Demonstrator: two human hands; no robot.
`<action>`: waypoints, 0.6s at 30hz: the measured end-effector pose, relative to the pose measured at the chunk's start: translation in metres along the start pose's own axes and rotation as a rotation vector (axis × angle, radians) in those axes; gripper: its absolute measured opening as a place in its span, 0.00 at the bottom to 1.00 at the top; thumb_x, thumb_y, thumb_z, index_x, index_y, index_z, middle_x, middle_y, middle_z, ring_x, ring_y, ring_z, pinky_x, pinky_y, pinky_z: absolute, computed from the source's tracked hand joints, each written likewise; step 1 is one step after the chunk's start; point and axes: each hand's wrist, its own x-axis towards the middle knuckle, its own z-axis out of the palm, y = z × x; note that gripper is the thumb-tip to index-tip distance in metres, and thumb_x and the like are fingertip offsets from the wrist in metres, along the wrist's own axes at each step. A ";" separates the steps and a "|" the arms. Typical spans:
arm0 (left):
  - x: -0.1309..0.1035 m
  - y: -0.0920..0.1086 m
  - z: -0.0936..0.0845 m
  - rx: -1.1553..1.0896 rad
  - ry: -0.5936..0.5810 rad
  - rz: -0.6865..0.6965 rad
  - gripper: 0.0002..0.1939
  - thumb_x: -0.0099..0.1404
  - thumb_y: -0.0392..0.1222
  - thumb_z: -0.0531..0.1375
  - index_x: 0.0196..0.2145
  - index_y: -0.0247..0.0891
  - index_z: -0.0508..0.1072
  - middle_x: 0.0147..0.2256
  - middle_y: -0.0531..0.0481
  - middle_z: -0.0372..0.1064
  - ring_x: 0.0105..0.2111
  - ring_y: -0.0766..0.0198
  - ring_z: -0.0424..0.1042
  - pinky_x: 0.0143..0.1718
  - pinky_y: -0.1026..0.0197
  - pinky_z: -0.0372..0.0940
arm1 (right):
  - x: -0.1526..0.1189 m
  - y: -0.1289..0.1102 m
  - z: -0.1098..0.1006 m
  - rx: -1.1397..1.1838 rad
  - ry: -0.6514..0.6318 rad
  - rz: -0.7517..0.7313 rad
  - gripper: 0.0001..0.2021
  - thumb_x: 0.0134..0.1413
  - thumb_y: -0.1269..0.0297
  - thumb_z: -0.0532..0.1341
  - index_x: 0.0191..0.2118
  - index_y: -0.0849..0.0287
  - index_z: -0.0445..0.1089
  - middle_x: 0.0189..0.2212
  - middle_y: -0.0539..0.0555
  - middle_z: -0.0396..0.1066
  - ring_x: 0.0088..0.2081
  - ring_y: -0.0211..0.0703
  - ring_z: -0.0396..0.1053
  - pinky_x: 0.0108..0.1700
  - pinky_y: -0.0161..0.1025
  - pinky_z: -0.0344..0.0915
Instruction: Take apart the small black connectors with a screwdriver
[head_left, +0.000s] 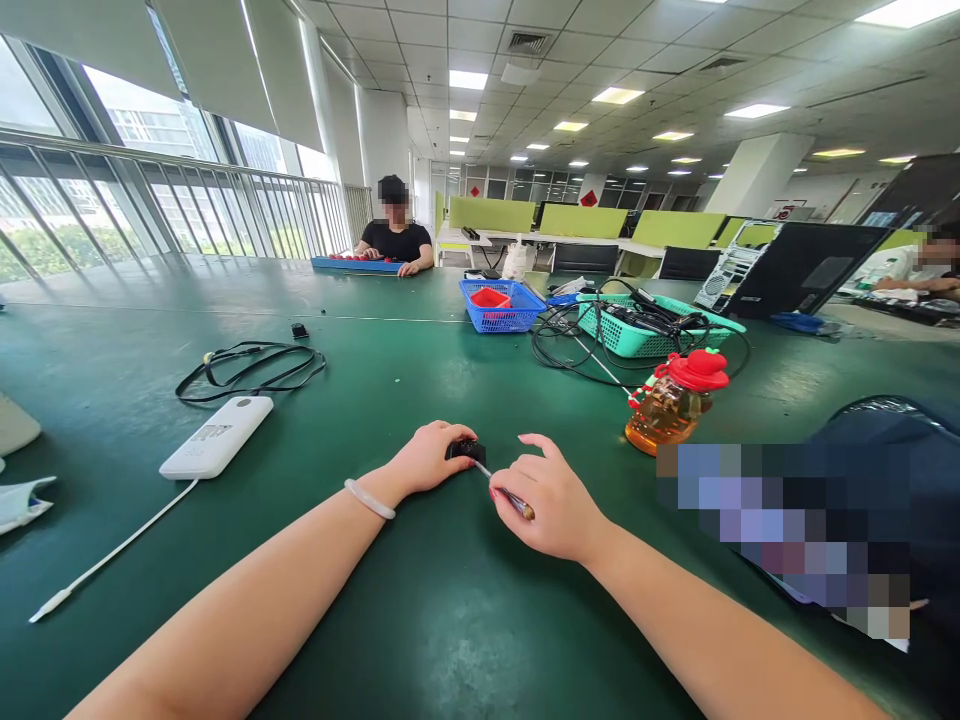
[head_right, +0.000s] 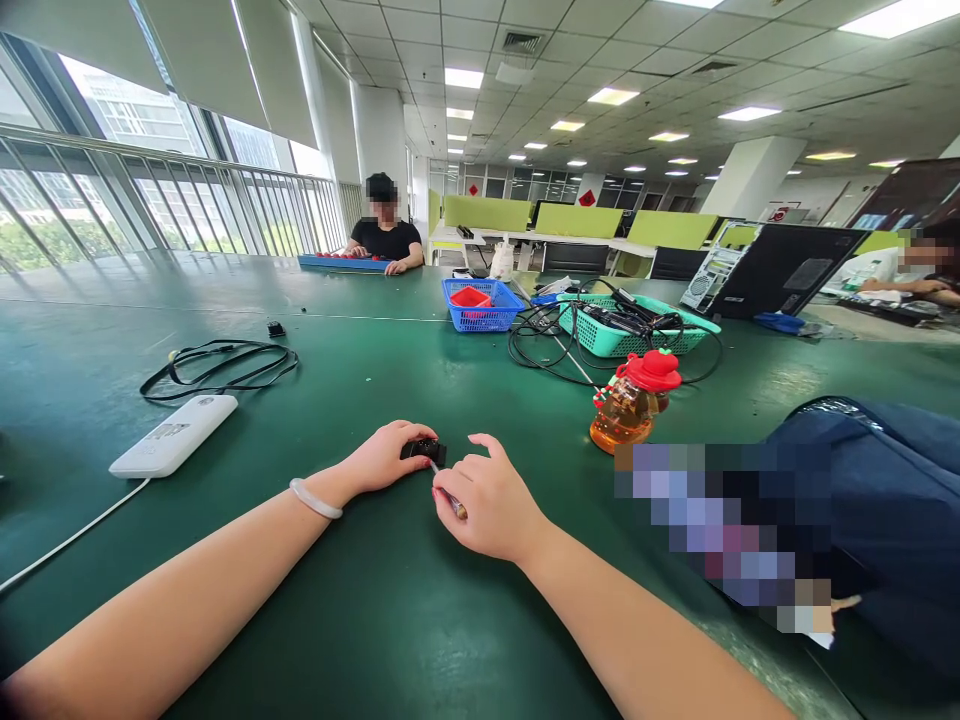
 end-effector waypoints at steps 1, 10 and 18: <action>0.000 0.000 0.000 -0.002 0.002 -0.001 0.19 0.62 0.45 0.62 0.51 0.45 0.72 0.48 0.46 0.73 0.51 0.52 0.68 0.55 0.49 0.63 | 0.000 0.000 0.001 -0.004 -0.011 0.004 0.07 0.58 0.70 0.55 0.31 0.56 0.68 0.20 0.45 0.67 0.24 0.35 0.63 0.58 0.48 0.57; 0.000 0.001 0.000 -0.012 0.008 0.006 0.19 0.62 0.45 0.62 0.51 0.45 0.72 0.47 0.47 0.74 0.51 0.53 0.69 0.56 0.49 0.63 | 0.000 0.000 0.001 -0.021 -0.022 0.010 0.08 0.60 0.69 0.54 0.31 0.55 0.68 0.20 0.45 0.67 0.24 0.35 0.64 0.58 0.47 0.56; 0.001 -0.002 0.002 -0.006 0.019 0.021 0.19 0.62 0.46 0.62 0.51 0.45 0.72 0.47 0.48 0.74 0.50 0.53 0.69 0.55 0.50 0.64 | -0.001 0.001 0.002 -0.082 -0.120 -0.014 0.08 0.61 0.68 0.54 0.32 0.56 0.68 0.21 0.46 0.67 0.26 0.36 0.64 0.59 0.49 0.54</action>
